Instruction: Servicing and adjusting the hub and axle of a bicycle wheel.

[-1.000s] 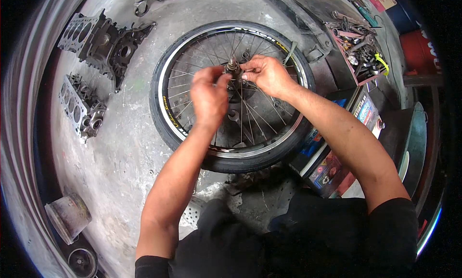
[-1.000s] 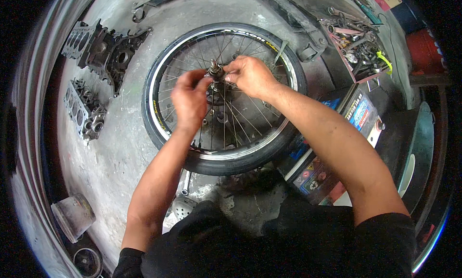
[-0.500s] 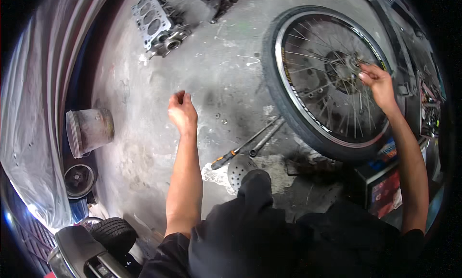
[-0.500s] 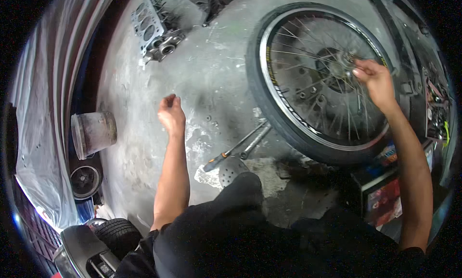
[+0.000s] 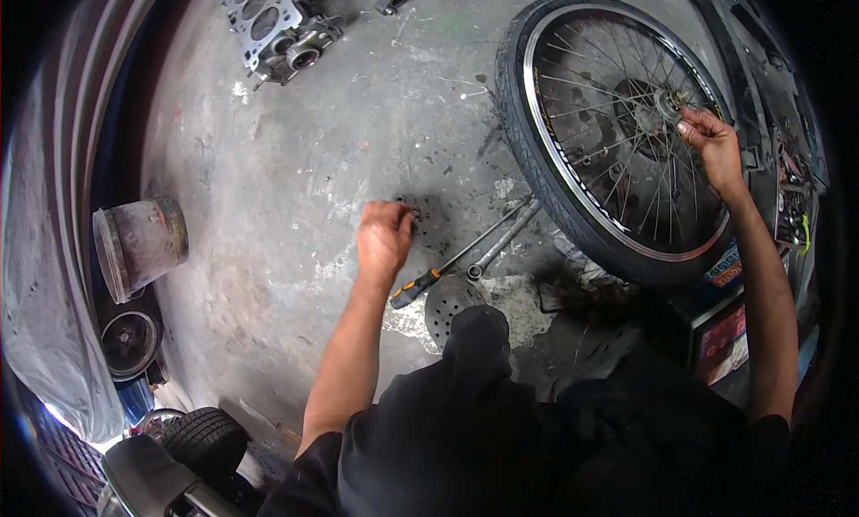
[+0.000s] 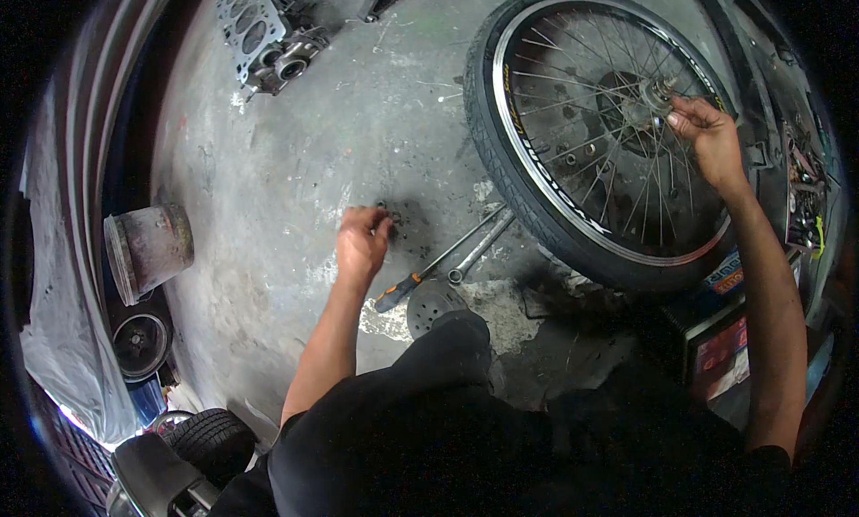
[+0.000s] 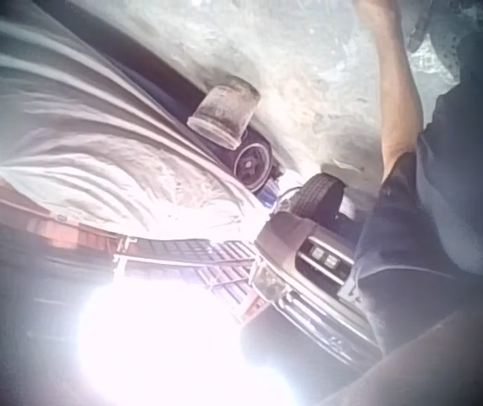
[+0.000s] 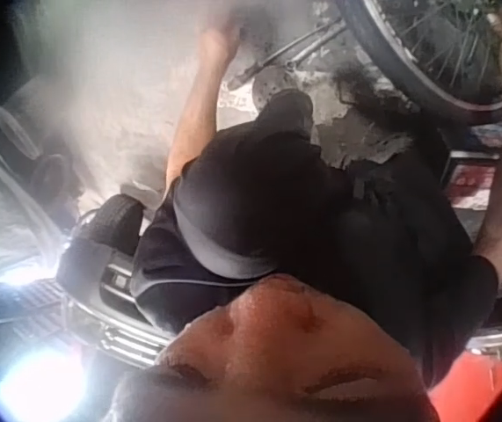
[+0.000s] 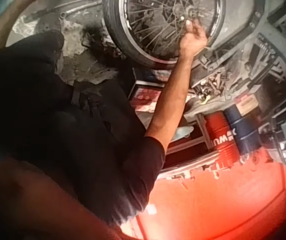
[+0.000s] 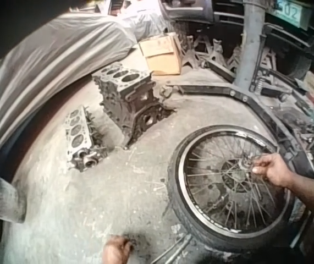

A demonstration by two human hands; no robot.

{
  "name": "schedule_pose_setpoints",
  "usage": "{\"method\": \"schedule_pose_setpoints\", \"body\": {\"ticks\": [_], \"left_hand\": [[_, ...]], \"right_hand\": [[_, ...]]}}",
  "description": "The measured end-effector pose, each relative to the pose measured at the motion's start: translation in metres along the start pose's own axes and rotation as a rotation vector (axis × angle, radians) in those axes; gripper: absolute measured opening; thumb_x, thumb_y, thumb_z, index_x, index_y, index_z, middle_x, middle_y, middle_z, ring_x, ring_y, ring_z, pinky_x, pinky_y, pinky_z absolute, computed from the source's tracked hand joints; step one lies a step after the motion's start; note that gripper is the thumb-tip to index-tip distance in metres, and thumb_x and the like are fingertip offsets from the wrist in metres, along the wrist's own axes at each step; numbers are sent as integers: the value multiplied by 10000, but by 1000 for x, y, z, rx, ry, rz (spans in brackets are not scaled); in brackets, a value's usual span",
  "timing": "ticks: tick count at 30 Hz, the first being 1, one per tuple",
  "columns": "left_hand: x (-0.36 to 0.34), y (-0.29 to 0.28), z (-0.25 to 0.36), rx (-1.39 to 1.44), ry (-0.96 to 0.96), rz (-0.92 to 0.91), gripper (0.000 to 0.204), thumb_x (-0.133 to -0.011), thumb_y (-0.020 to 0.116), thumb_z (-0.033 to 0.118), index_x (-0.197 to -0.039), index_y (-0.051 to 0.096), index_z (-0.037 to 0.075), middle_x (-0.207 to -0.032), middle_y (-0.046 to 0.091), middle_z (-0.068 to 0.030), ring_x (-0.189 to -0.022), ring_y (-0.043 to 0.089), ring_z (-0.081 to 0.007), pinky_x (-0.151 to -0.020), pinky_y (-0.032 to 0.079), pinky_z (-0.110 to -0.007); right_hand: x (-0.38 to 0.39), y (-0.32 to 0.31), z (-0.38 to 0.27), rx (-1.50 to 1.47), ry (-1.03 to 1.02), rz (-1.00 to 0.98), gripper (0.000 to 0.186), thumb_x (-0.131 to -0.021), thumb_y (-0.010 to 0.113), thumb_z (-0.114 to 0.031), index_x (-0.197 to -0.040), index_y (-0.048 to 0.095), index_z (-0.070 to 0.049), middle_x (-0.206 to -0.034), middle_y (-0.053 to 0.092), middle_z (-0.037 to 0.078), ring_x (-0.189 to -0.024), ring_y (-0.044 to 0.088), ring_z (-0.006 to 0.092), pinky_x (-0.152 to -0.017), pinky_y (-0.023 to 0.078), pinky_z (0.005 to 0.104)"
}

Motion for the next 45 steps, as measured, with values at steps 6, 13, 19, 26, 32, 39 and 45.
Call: {"method": "schedule_pose_setpoints", "body": {"ticks": [6, 13, 19, 26, 32, 39, 45], "left_hand": [[30, 19, 10, 20, 24, -26, 151, -895, 795, 137, -1007, 777, 38, -996, 723, -151, -1014, 652, -376, -906, 546, -465], [39, 37, 10, -242, 342, -26, 182, -828, 691, 129, -743, 530, 119, -761, 517, -117, -802, 551, -329, -738, 461, -484], [6, -2, 45, -72, 239, 171, 122, -835, 758, -29, -914, 707, 49, -838, 668, -137, -814, 647, -340, -757, 539, -459], [-116, 10, 285, 596, 156, -2, 110, -929, 768, 80, -1013, 770, 9, -925, 760, -119, -859, 723, -225, -816, 572, -336], [-160, 89, 370, 520, 429, 64, 160, -931, 787, 152, -996, 795, 6, -928, 755, -171, -881, 735, -288, -830, 574, -387], [-160, 114, 389, 519, 392, 70, 123, -904, 793, 151, -941, 780, 35, -931, 746, -160, -953, 702, -359, -877, 556, -450], [-161, 115, 396, 459, 440, 106, 154, -898, 834, 150, -960, 795, 14, -926, 759, -164, -904, 725, -329, -845, 561, -409]], "right_hand": [[-2, -10, 17, 17, 33, 30, 379, -981, 801, -97, -1330, 721, 28, -1169, 761, 41, -1033, 701, 119, -935, 568, 285], [21, -2, -29, 225, -16, 42, 365, -951, 819, -172, -1259, 760, 13, -1173, 781, 110, -1096, 725, 200, -1008, 560, 352], [11, 20, -25, -194, -24, 8, 281, -940, 784, 30, -1218, 755, 58, -1128, 793, 126, -1029, 743, 159, -954, 586, 302], [16, -4, -12, -167, 56, 36, 280, -925, 800, 31, -1202, 767, 42, -1129, 790, 114, -1030, 743, 168, -959, 585, 307], [12, 10, -30, -106, 17, 35, 272, -921, 802, 20, -1193, 782, 24, -1109, 773, 105, -1064, 740, 187, -964, 580, 315], [14, 7, -19, -92, -76, 47, 281, -931, 813, -37, -1201, 778, 32, -1111, 742, 110, -1072, 748, 228, -963, 580, 331], [15, 5, -16, -72, -78, 89, 279, -912, 822, 10, -1188, 788, 23, -1006, 711, 47, -932, 684, 123, -858, 543, 270]]}}
Point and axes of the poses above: each hand's wrist, its own x-axis away from the middle knuckle, its own y-axis out of the palm, z = x × y, the point moved 3 cm from there along -x, towards the middle knuckle
